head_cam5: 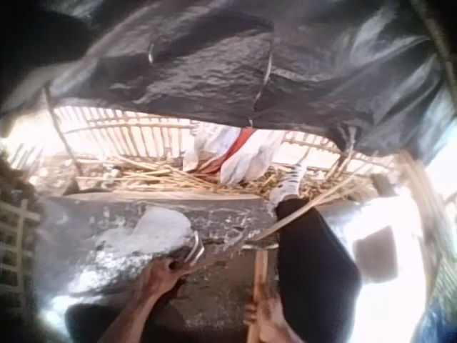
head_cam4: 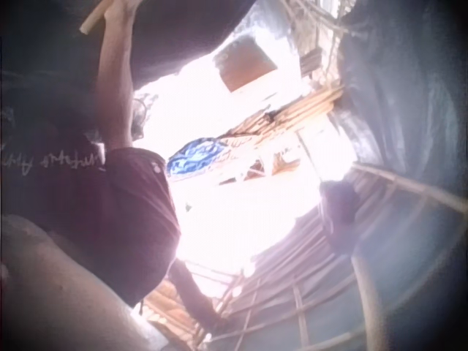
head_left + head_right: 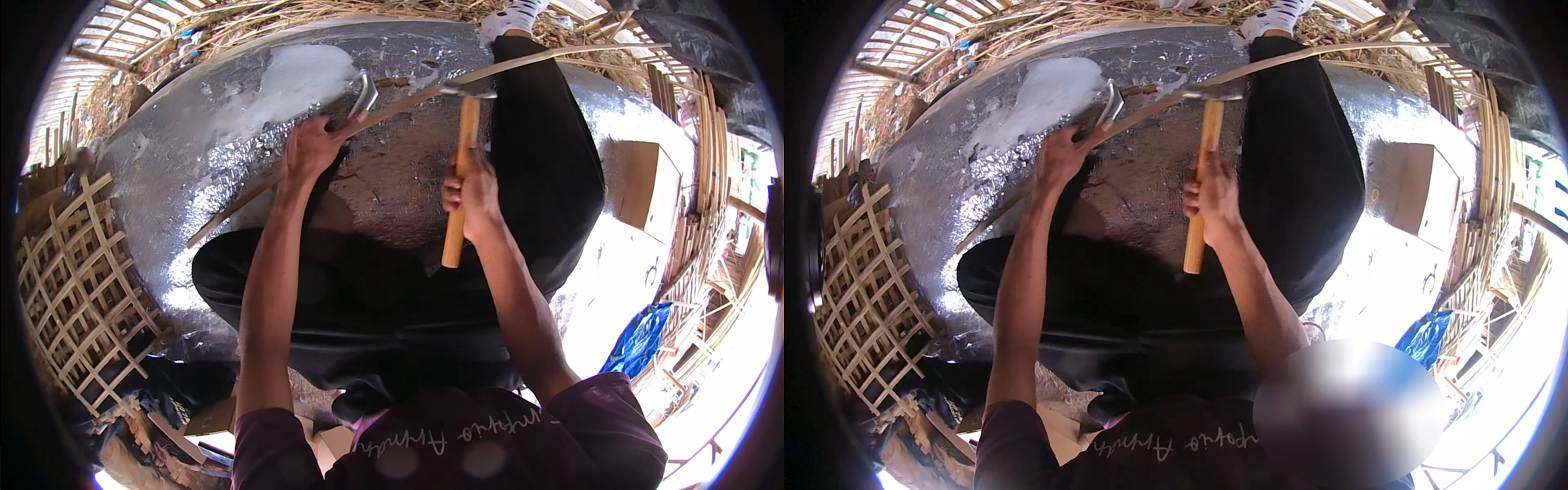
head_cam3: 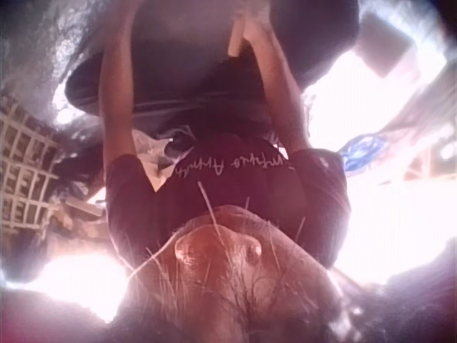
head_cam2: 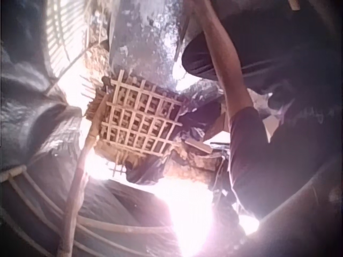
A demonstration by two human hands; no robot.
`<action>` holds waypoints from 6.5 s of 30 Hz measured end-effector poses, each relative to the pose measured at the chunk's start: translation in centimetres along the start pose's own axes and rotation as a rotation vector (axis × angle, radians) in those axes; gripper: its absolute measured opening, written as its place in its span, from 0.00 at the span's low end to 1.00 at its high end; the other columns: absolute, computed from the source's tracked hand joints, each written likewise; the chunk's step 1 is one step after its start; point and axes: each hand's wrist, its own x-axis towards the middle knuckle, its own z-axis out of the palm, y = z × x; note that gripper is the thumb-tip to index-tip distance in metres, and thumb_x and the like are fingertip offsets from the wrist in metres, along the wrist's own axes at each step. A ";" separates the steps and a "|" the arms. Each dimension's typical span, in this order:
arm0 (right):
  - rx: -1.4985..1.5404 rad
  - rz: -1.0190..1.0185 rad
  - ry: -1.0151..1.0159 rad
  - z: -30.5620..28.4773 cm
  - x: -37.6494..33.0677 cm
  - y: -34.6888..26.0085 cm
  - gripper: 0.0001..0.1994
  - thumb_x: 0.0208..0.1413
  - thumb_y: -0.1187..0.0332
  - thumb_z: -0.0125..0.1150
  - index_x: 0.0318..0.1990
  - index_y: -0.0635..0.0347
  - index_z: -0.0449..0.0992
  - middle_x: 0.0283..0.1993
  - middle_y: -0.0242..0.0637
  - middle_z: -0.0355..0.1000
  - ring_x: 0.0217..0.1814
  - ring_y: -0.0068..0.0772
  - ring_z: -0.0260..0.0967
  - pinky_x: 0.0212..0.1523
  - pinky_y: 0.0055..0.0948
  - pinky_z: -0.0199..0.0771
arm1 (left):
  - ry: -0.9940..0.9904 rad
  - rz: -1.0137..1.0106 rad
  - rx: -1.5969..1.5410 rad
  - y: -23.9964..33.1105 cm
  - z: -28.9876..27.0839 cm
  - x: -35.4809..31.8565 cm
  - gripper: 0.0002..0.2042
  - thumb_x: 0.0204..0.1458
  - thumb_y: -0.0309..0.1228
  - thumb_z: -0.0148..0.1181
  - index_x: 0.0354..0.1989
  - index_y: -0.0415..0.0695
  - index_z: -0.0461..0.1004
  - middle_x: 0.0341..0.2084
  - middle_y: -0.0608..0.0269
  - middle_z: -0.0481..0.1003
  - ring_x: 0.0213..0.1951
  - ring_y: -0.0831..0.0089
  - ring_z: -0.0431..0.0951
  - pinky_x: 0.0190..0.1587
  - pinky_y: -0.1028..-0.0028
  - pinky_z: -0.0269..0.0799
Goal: The person shaves a thin strip of wood using a large blade and then hammers a small nail into the strip by hand.
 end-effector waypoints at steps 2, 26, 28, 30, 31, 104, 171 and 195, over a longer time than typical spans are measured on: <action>-0.063 0.085 -0.066 0.5 -0.3 0.2 0.23 0.62 0.40 0.44 0.34 0.51 0.61 0.17 0.22 0.51 0.13 0.16 0.47 0.14 0.21 0.50 | -0.057 -0.038 -0.019 -0.2 -0.3 0.1 0.41 0.42 0.74 0.49 0.29 0.39 0.79 0.23 0.45 0.78 0.31 0.50 0.79 0.39 0.57 0.74; -1.044 -1.144 0.050 -2.3 1.7 -5.0 0.13 0.60 0.59 0.59 0.36 0.59 0.70 0.21 0.44 0.69 0.21 0.43 0.72 0.19 0.38 0.67 | -0.239 -0.001 -0.183 -1.8 0.4 1.6 0.27 0.51 0.64 0.52 0.36 0.51 0.82 0.22 0.49 0.77 0.27 0.52 0.78 0.34 0.58 0.70; -1.284 -1.259 -0.028 -2.4 2.0 -8.6 0.11 0.58 0.60 0.61 0.36 0.57 0.70 0.23 0.41 0.72 0.24 0.42 0.75 0.20 0.38 0.71 | -0.251 -0.066 -0.145 -2.8 0.6 1.7 0.22 0.55 0.59 0.53 0.40 0.56 0.82 0.21 0.51 0.77 0.26 0.53 0.78 0.31 0.60 0.70; -1.508 -1.384 -0.127 -3.6 2.9 -11.0 0.12 0.56 0.58 0.62 0.37 0.56 0.71 0.26 0.36 0.72 0.25 0.39 0.75 0.20 0.36 0.72 | -0.179 0.205 -0.092 -3.7 1.3 1.6 0.15 0.58 0.52 0.52 0.46 0.63 0.79 0.22 0.51 0.76 0.25 0.54 0.77 0.28 0.62 0.69; -1.588 -1.437 -0.200 -4.6 3.9 -11.6 0.12 0.56 0.59 0.63 0.38 0.56 0.72 0.27 0.36 0.72 0.26 0.38 0.74 0.21 0.35 0.72 | -0.139 0.340 -0.063 -4.2 1.7 1.7 0.13 0.60 0.49 0.52 0.49 0.66 0.77 0.22 0.51 0.76 0.24 0.55 0.77 0.26 0.62 0.69; -1.629 -1.255 -0.463 -7.2 7.6 -13.3 0.11 0.59 0.61 0.58 0.39 0.60 0.72 0.23 0.43 0.71 0.24 0.50 0.70 0.24 0.40 0.67 | -0.544 0.350 0.128 -5.4 1.3 3.7 0.31 0.57 0.21 0.46 0.63 0.79 0.62 0.21 0.57 0.71 0.18 0.69 0.70 0.23 0.67 0.67; -0.999 -1.098 0.089 1.0 -0.6 0.0 0.11 0.63 0.74 0.49 0.50 0.59 0.58 0.22 0.50 0.68 0.16 0.51 0.69 0.12 0.42 0.64 | -0.656 0.060 0.086 -2.3 -1.1 2.7 0.25 0.62 0.34 0.50 0.62 0.84 0.60 0.17 0.62 0.73 0.18 0.72 0.74 0.24 0.68 0.72; -0.996 -1.025 0.068 -0.2 1.2 1.5 0.11 0.63 0.72 0.49 0.51 0.57 0.60 0.21 0.48 0.68 0.17 0.49 0.70 0.14 0.41 0.62 | -0.545 0.205 0.068 -5.0 1.5 3.2 0.27 0.58 0.36 0.52 0.64 0.81 0.56 0.15 0.66 0.71 0.17 0.74 0.73 0.22 0.71 0.71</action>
